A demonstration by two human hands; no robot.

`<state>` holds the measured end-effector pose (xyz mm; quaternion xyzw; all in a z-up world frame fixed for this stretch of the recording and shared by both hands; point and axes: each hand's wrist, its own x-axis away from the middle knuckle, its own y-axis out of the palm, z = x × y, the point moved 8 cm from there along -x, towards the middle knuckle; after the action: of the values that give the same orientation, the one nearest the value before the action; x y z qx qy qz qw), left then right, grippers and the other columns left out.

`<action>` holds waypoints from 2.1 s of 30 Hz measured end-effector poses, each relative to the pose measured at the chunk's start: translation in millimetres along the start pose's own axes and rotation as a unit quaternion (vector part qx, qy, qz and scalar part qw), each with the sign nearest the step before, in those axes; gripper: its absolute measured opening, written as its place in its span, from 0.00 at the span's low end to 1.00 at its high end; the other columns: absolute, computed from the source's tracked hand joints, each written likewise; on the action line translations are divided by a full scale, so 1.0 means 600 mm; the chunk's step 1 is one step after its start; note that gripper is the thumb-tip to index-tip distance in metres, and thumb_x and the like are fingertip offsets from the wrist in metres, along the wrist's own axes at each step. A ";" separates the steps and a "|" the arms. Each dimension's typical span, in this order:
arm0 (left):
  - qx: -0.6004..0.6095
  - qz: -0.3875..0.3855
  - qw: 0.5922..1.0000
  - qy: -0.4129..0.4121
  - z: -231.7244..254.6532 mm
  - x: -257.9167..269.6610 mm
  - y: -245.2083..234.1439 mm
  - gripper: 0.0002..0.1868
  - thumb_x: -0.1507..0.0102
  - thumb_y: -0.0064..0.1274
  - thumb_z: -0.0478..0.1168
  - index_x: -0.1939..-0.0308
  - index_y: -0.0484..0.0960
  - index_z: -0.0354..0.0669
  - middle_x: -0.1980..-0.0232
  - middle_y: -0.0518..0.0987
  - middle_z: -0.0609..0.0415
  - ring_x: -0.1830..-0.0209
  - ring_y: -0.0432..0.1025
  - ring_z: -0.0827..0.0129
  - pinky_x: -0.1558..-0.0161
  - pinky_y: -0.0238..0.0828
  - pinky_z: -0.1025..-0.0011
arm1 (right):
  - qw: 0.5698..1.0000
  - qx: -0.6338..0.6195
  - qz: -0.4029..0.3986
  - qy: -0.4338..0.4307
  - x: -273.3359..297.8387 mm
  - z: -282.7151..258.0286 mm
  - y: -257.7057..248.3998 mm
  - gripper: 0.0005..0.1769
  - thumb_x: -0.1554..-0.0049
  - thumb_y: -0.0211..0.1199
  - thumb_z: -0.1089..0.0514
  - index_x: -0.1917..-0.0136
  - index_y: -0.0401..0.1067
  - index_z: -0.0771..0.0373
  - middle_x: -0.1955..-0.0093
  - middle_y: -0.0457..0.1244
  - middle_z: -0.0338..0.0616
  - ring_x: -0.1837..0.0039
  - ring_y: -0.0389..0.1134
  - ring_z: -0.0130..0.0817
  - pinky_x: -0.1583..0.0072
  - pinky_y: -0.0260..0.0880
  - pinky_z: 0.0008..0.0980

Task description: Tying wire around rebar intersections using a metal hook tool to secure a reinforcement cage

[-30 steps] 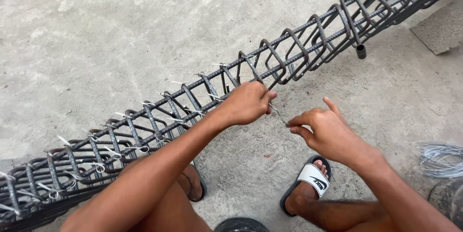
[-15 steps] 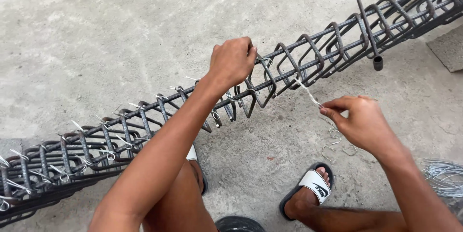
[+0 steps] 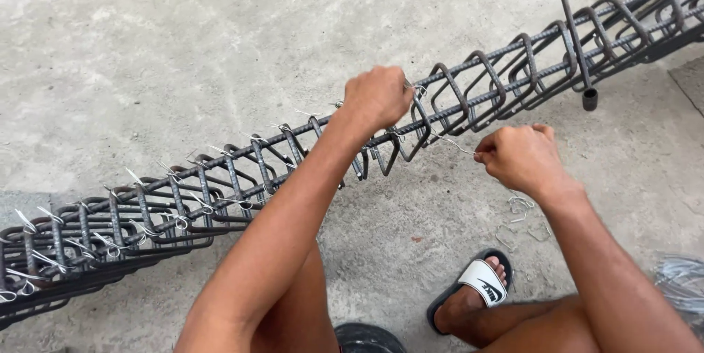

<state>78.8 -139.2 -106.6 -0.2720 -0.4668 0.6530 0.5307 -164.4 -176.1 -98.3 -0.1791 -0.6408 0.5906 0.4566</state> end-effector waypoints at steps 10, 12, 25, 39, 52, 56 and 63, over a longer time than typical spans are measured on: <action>-0.043 -0.030 0.997 0.054 0.018 0.005 0.028 0.14 0.40 0.56 0.47 0.62 0.84 0.38 0.62 0.83 0.41 0.53 0.80 0.40 0.52 0.76 0.44 | 1.000 -0.021 0.003 -0.015 -0.030 -0.007 0.018 0.13 0.44 0.61 0.43 0.48 0.82 0.35 0.52 0.75 0.29 0.39 0.75 0.39 0.23 0.49 0.52; -0.046 -0.012 0.997 0.065 0.015 -0.008 0.047 0.14 0.41 0.56 0.47 0.61 0.85 0.41 0.63 0.83 0.45 0.54 0.81 0.44 0.53 0.77 0.44 | 0.999 -0.036 0.018 -0.013 -0.024 -0.007 0.008 0.13 0.44 0.60 0.44 0.49 0.83 0.39 0.53 0.75 0.32 0.40 0.75 0.42 0.23 0.50 0.52; 0.002 0.020 0.997 0.072 0.080 0.009 -0.057 0.12 0.35 0.57 0.43 0.70 0.77 0.44 0.76 0.74 0.58 0.82 0.69 0.72 0.80 0.73 0.75 | 0.996 -0.029 -0.056 0.063 0.075 0.031 -0.078 0.11 0.37 0.61 0.52 0.48 0.84 0.49 0.76 0.70 0.32 0.67 0.66 0.26 0.23 0.49 0.41; 0.501 -0.123 0.856 0.044 0.168 0.072 -0.036 0.28 0.31 0.31 0.51 0.63 0.84 0.36 0.67 0.83 0.48 0.65 0.79 0.67 0.58 0.82 0.71 | 0.856 -0.383 0.307 -0.162 0.101 -0.049 -0.161 0.07 0.40 0.70 0.69 0.48 0.78 0.71 0.54 0.71 0.54 0.58 0.71 0.36 0.61 0.71 0.29; 0.342 -0.077 0.934 -0.071 0.025 0.046 -0.056 0.16 0.37 0.36 0.27 0.58 0.81 0.37 0.63 0.78 0.55 0.80 0.60 0.81 0.78 0.59 0.84 | 0.945 -0.073 0.298 0.117 -0.127 0.256 0.005 0.32 0.23 0.54 0.46 0.24 0.64 0.79 0.53 0.71 0.65 0.42 0.66 0.68 0.36 0.45 0.67; 0.280 -0.028 0.958 -0.047 -0.005 0.040 -0.045 0.16 0.49 0.53 0.40 0.62 0.84 0.36 0.66 0.81 0.53 0.74 0.71 0.74 0.70 0.72 0.80 | 0.954 -0.072 0.258 0.133 -0.159 0.241 0.025 0.27 0.29 0.59 0.48 0.31 0.72 0.76 0.52 0.68 0.65 0.42 0.66 0.65 0.35 0.45 0.69; 0.137 -0.031 0.987 -0.072 0.001 0.053 -0.014 0.25 0.41 0.69 0.40 0.81 0.64 0.52 0.81 0.61 0.64 0.82 0.58 0.77 0.76 0.64 0.81 | 0.918 -0.177 0.296 0.195 -0.102 0.236 -0.034 0.34 0.38 0.65 0.63 0.25 0.56 0.78 0.36 0.52 0.75 0.32 0.51 0.71 0.33 0.44 0.74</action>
<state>72.8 -109.3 -94.1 -0.1343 -0.4184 0.7121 0.5476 -239.4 -312.0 -86.2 -0.5500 -0.5506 0.5293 0.3378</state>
